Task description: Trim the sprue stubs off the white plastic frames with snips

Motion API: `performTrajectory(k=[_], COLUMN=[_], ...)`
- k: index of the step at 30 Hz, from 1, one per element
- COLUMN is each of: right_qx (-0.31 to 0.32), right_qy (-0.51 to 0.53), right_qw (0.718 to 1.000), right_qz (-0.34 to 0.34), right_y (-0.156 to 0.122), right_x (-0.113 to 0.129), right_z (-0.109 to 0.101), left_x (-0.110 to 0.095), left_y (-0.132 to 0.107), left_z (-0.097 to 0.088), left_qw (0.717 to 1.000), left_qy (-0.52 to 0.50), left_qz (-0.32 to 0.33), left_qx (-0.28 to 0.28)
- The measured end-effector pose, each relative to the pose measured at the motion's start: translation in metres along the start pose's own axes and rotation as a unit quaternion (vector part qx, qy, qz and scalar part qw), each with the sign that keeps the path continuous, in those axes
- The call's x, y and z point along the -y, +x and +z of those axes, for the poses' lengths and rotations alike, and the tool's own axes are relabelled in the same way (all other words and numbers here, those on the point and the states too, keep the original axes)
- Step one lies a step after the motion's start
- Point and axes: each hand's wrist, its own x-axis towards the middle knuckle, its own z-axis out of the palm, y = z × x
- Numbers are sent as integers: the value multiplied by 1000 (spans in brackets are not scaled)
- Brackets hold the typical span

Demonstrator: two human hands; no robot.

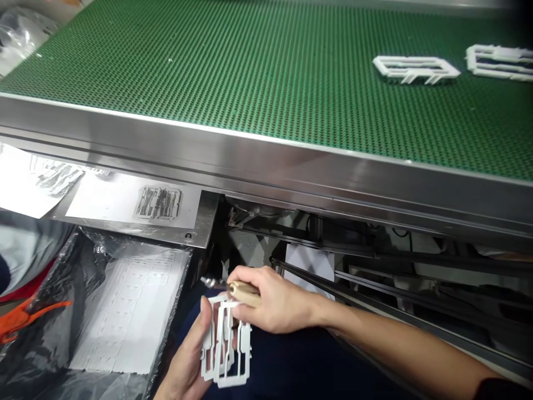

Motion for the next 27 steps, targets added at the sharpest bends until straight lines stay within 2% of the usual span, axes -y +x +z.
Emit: performTrajectory(k=[2,7,10,12,15,17,20,24,27], right_qx=[5,-99,-106,-81,17,90,147,153,96], right_qy=[26,-127,-123,-95,-10,40,55,-25,-126], right_qw=[999,986,985,988,998,995,987,985,979], right_qz=[23,42,63,87,65,25,-24,-80,-128], right_y=[0,-4,-1,5,15,21,30,39,45], right_x=[0,9,16,17,10,4,-2,1,0], right_z=[-10,-26,-26,-25,-25,-26,-25,-18,-10], left_x=[-3,-10,-14,-16,-18,-18,-15,-10,-9], left_y=[2,6,8,9,10,10,9,8,8], left_z=[0,2,6,8,9,9,11,17,20], left_qw=[1000,998,997,996,996,998,997,992,997], left_qy=[-23,-41,-12,3,13,22,45,64,23], left_qz=[8,40,70,84,83,57,-9,-52,-16], left_qx=[3,-1,-1,-3,-10,5,54,95,67])
